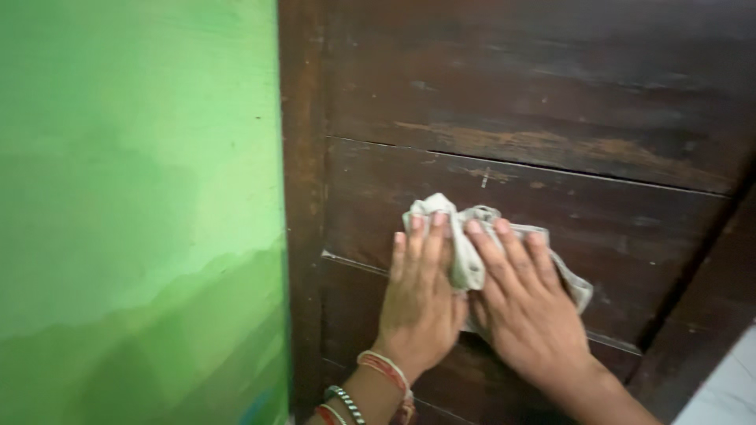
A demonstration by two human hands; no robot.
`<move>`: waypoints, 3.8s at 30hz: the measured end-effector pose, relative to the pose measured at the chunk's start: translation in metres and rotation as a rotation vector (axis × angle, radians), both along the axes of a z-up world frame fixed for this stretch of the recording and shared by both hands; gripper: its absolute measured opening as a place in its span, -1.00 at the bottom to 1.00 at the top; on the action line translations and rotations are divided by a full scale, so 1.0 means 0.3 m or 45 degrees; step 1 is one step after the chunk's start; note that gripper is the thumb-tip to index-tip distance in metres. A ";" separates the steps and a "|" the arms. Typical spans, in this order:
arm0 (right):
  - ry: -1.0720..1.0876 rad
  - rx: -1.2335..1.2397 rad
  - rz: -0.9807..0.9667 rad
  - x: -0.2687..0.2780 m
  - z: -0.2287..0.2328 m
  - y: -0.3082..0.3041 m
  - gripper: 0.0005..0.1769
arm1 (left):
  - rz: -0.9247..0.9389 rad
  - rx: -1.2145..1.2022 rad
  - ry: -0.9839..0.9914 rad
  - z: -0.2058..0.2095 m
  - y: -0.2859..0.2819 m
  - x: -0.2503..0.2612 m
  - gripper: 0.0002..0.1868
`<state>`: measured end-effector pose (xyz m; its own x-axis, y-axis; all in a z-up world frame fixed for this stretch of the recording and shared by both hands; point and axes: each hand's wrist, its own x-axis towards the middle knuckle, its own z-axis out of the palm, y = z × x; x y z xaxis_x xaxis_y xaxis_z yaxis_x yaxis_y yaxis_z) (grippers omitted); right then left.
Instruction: The person wipes the surface of a wooden cabinet with a white cloth. They move the cloth across the front panels and top edge of the cabinet, repeatedly rubbing the wood surface.
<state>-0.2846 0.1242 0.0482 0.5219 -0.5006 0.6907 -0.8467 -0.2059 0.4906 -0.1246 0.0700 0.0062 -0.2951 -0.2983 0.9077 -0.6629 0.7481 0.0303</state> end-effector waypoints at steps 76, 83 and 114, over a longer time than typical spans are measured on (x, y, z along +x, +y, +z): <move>-0.015 -0.655 -0.238 -0.499 -0.127 0.074 -0.28 | -0.134 -0.332 -0.157 0.151 0.157 -0.309 -0.17; -0.258 -0.379 0.110 -0.362 0.267 0.157 -0.30 | -0.039 -0.386 -0.134 0.446 0.126 -0.331 -0.16; 0.185 -0.477 -0.205 0.286 0.658 -0.287 -0.21 | 0.664 -0.315 -0.129 0.683 -0.254 0.266 -0.24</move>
